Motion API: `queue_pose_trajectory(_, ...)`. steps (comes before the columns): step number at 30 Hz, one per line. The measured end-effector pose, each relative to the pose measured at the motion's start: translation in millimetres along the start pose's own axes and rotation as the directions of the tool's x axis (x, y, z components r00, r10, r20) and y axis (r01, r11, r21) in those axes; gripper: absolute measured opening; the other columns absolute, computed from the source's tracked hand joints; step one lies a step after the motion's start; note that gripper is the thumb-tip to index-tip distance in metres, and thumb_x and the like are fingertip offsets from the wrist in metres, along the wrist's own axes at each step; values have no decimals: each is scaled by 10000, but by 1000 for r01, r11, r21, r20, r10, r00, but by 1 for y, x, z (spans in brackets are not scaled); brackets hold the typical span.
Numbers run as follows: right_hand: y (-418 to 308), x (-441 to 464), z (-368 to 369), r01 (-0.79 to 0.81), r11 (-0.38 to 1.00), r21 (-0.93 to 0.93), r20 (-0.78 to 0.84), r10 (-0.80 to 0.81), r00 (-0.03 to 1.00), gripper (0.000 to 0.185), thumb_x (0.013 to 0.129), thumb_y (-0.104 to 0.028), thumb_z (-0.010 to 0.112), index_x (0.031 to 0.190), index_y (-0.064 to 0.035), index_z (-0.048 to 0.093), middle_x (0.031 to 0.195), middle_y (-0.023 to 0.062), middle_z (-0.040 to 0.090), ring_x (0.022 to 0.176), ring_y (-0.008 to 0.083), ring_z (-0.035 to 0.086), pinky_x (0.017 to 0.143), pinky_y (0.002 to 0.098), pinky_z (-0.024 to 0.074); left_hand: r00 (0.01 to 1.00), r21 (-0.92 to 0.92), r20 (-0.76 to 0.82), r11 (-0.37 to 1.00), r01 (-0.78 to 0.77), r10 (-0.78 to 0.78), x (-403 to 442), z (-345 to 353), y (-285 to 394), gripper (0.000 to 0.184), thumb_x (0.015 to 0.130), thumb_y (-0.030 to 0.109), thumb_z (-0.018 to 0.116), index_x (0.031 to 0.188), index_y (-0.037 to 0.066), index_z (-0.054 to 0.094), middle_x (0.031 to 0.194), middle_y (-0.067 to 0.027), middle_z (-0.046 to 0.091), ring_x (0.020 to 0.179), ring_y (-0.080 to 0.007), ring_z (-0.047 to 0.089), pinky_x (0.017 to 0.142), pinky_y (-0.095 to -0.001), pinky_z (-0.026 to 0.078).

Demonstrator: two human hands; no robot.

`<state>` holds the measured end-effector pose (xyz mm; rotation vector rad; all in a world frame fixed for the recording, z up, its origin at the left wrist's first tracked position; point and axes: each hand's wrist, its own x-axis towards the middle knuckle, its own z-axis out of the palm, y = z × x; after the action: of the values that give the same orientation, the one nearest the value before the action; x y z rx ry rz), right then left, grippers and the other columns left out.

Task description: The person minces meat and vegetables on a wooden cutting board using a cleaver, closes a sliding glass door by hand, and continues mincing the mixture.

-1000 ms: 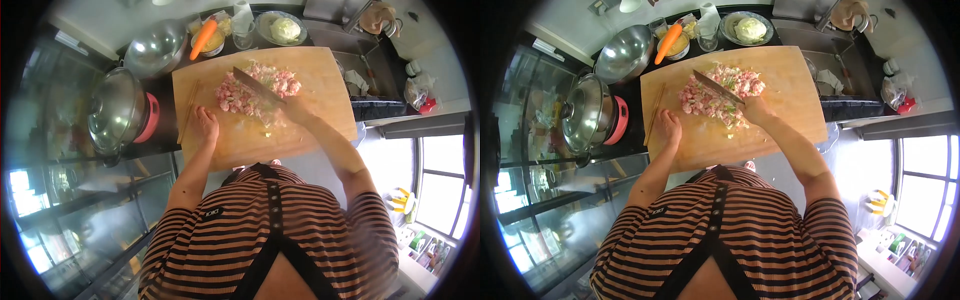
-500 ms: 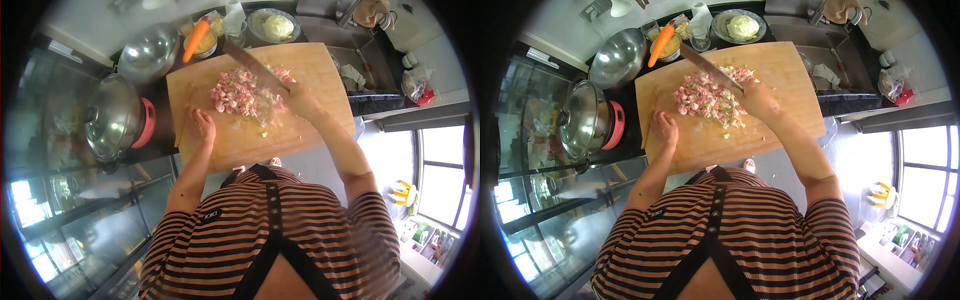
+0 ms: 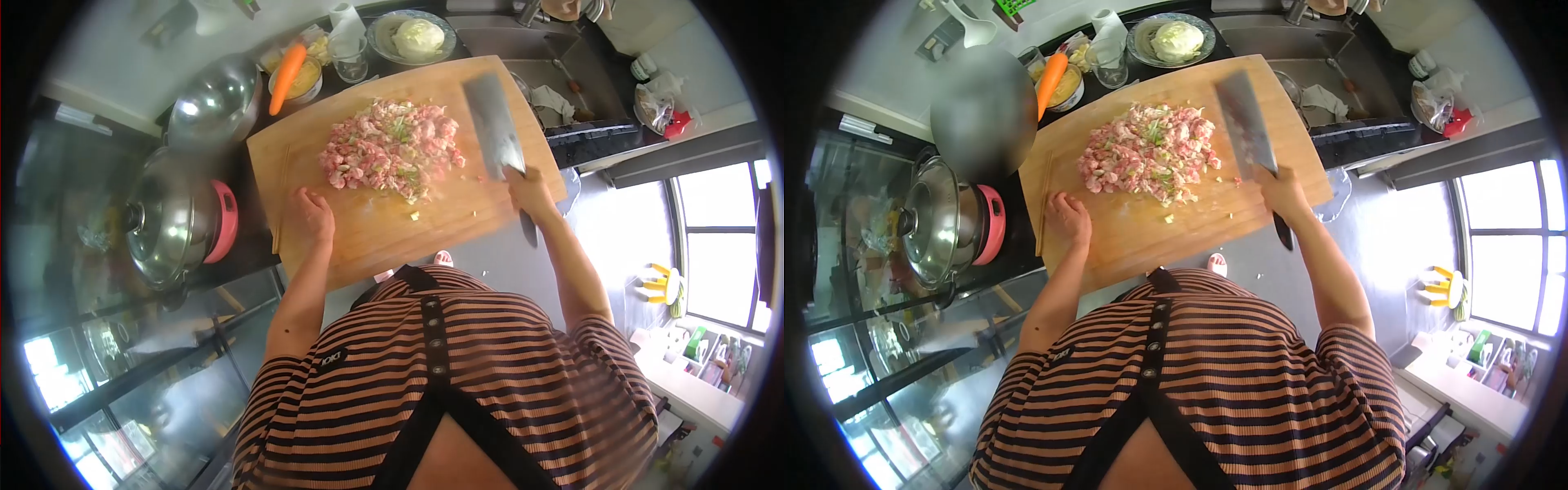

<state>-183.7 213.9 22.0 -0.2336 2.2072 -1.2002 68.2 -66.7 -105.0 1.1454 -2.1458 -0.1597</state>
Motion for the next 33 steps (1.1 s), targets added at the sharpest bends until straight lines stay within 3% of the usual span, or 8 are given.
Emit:
queue_pose_trajectory(4, 61, -33, -11, -268, 916, 298, 15, 276, 961, 316, 874, -297, 540, 727, -20, 510, 479, -6, 388, 338, 111, 354, 331, 269, 329, 1000, 28, -28, 1000, -2, 2, 1, 1, -1, 169, 801, 126, 528, 943, 35, 513, 1037, -130, 537, 946, -334, 514, 783, -456, 412)
queue_pose_trajectory(8, 95, -44, 11, -353, 817, 456, 91, 351, 932, 326, 883, -323, 543, 761, -23, 511, 475, -14, 370, 344, 98, 342, 343, 275, 334, 1000, 66, 0, 998, -3, 4, 1, -1, 0, 175, 808, 141, 523, 949, 38, 515, 1056, -124, 529, 977, -325, 504, 816, -448, 399)
queue_pose_trajectory(16, 63, -13, 89, -325, 695, 641, 300, 163, 940, 242, 897, -242, 512, 761, -42, 509, 477, -20, 385, 349, 105, 348, 331, 256, 303, 999, 76, 37, 997, 3, -5, 2, -6, 3, 204, 806, 144, 517, 971, 24, 513, 1045, -140, 531, 986, -332, 507, 826, -456, 399)
queue_pose_trajectory(22, 38, -10, 113, -98, 988, 115, -83, 108, 991, 297, 879, -280, 515, 772, -4, 534, 541, 113, 531, 457, 226, 551, 441, 344, 442, 999, 55, 26, 998, -32, 31, 5, -8, 0, 188, 803, 128, 517, 949, 9, 510, 1023, -160, 534, 955, -343, 522, 790, -451, 423)
queue_pose_trajectory(25, 38, -4, 118, 155, 970, -187, -174, -188, 967, 305, 871, -294, 506, 784, -5, 554, 648, 209, 594, 625, 346, 615, 580, 419, 486, 999, 38, 3, 999, -34, 34, 5, -7, -1, 171, 802, 122, 524, 939, 21, 509, 1026, -159, 539, 948, -343, 522, 789, -450, 421)
queue_pose_trajectory(28, 34, 12, 119, 403, 771, -493, -59, -492, 869, 293, 866, -312, 504, 795, -35, 573, 726, 225, 604, 717, 402, 589, 646, 457, 473, 1000, 37, 6, 999, -20, 19, 4, -7, 0, 161, 801, 114, 527, 936, 30, 506, 1027, -157, 541, 947, -346, 520, 786, -457, 417)
queue_pose_trajectory(31, -13, 11, 98, 400, 632, -664, 168, -396, 903, 279, 864, -314, 510, 791, -52, 572, 707, 212, 603, 689, 391, 589, 630, 465, 469, 999, 9, -15, 999, -31, 31, 5, -5, -1, 157, 802, 111, 525, 936, 33, 502, 1036, -159, 537, 955, -349, 516, 790, -466, 411)
queue_pose_trajectory(33, -45, 3, 89, 477, 690, -544, 149, -481, 864, 276, 864, -316, 510, 796, -55, 568, 683, 210, 597, 674, 392, 586, 622, 467, 468, 999, 1, -26, 999, -37, 37, 2, 0, -4, 155, 803, 111, 522, 936, 33, 501, 1048, -160, 533, 964, -350, 513, 798, -469, 406)
